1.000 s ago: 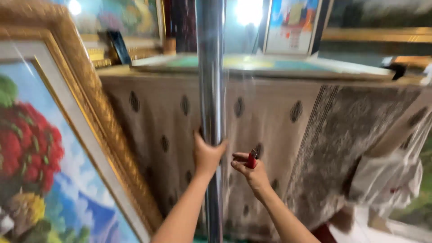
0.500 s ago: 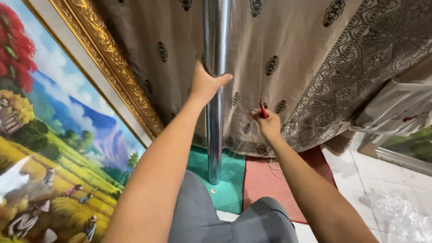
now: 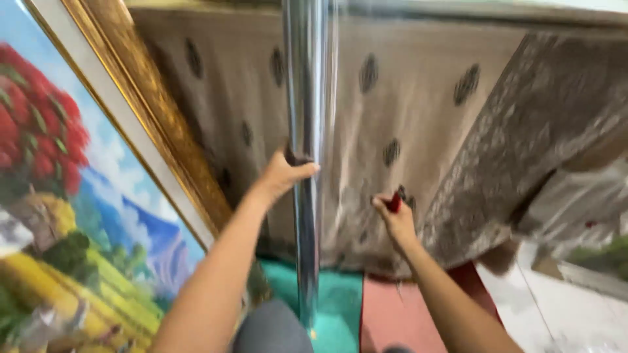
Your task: The person wraps a framed painting of a yellow rose with clear plastic film. They unroll the film, smooth it over the frame, and use a red utility knife to trim the excess along the edges. The wrapped painting remains on the workbench.
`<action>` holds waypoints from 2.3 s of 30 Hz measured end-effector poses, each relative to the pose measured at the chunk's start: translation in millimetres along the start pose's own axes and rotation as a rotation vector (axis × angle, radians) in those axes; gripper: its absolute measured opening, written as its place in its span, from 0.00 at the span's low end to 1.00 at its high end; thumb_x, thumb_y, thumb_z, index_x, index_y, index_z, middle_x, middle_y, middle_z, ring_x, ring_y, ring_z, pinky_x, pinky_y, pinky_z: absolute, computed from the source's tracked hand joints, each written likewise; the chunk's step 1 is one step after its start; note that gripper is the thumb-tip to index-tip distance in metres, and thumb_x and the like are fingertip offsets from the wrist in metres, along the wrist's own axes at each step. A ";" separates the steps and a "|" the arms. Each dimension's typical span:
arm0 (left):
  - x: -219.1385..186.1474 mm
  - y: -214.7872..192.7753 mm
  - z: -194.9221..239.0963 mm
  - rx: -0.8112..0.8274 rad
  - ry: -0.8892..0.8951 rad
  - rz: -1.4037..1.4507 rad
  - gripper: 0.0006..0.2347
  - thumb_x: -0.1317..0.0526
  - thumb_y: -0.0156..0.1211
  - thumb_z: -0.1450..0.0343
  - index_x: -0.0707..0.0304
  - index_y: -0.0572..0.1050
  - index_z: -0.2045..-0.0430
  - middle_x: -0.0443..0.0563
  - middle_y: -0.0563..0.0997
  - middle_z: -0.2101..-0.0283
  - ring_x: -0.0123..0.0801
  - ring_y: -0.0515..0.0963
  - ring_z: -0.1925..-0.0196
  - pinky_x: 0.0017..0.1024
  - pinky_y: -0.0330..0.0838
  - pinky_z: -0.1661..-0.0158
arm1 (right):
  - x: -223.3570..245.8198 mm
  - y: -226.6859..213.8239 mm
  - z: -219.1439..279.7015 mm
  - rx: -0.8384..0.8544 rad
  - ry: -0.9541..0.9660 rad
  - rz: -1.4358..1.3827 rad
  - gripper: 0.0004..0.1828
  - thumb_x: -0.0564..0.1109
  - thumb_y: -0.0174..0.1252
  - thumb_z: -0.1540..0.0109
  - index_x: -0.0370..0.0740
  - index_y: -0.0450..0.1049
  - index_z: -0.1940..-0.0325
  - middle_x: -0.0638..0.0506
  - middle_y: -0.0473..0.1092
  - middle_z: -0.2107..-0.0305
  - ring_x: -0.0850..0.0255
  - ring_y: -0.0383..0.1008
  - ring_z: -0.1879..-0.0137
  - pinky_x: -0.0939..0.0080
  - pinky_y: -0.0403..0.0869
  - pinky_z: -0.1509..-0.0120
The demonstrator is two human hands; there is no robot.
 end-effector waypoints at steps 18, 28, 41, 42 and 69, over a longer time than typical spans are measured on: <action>-183.7 48.0 -4.6 -0.180 0.175 -0.064 0.31 0.56 0.73 0.51 0.60 0.63 0.58 0.58 0.74 0.57 0.47 0.72 0.50 0.43 0.66 0.49 | 236.9 27.1 -84.2 0.285 -0.123 -0.343 0.25 0.48 0.62 0.52 0.40 0.68 0.52 0.50 0.62 0.71 0.63 0.60 0.65 0.60 0.63 0.55; -195.2 51.5 -4.0 -0.416 -0.005 -0.130 0.15 0.52 0.58 0.44 0.56 0.68 0.69 0.46 0.76 0.74 0.32 0.75 0.73 0.28 0.67 0.69 | 256.4 -7.7 -73.6 -0.106 -0.158 -0.138 0.16 0.51 0.56 0.49 0.36 0.76 0.66 0.46 0.74 0.74 0.57 0.72 0.62 0.56 0.64 0.45; -176.9 55.2 -35.3 -0.095 0.126 -0.010 0.29 0.53 0.64 0.49 0.52 0.66 0.52 0.48 0.77 0.64 0.35 0.77 0.60 0.28 0.70 0.59 | 253.4 -66.4 -89.5 -0.241 -0.057 -0.152 0.18 0.55 0.53 0.46 0.38 0.76 0.65 0.49 0.72 0.73 0.62 0.57 0.74 0.65 0.57 0.68; -177.4 55.8 -36.1 -0.059 0.110 0.008 0.25 0.54 0.63 0.49 0.54 0.68 0.58 0.49 0.77 0.68 0.35 0.77 0.66 0.28 0.73 0.64 | 254.0 -71.9 -87.6 -0.248 -0.071 -0.112 0.22 0.56 0.52 0.47 0.37 0.74 0.60 0.46 0.72 0.67 0.58 0.64 0.64 0.60 0.60 0.55; -142.5 65.2 -11.3 -0.413 -0.045 -0.021 0.36 0.43 0.57 0.45 0.65 0.54 0.48 0.64 0.64 0.47 0.51 0.65 0.44 0.47 0.57 0.45 | 232.9 -85.0 -90.3 -0.301 -0.273 -0.032 0.18 0.55 0.59 0.45 0.38 0.75 0.61 0.44 0.71 0.71 0.58 0.65 0.62 0.59 0.63 0.54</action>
Point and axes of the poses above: each hand's wrist, its own z-axis away from the middle knuckle, its own y-axis out of the palm, x = y × z, the point moved 2 cm from there along -z, towards the middle knuckle
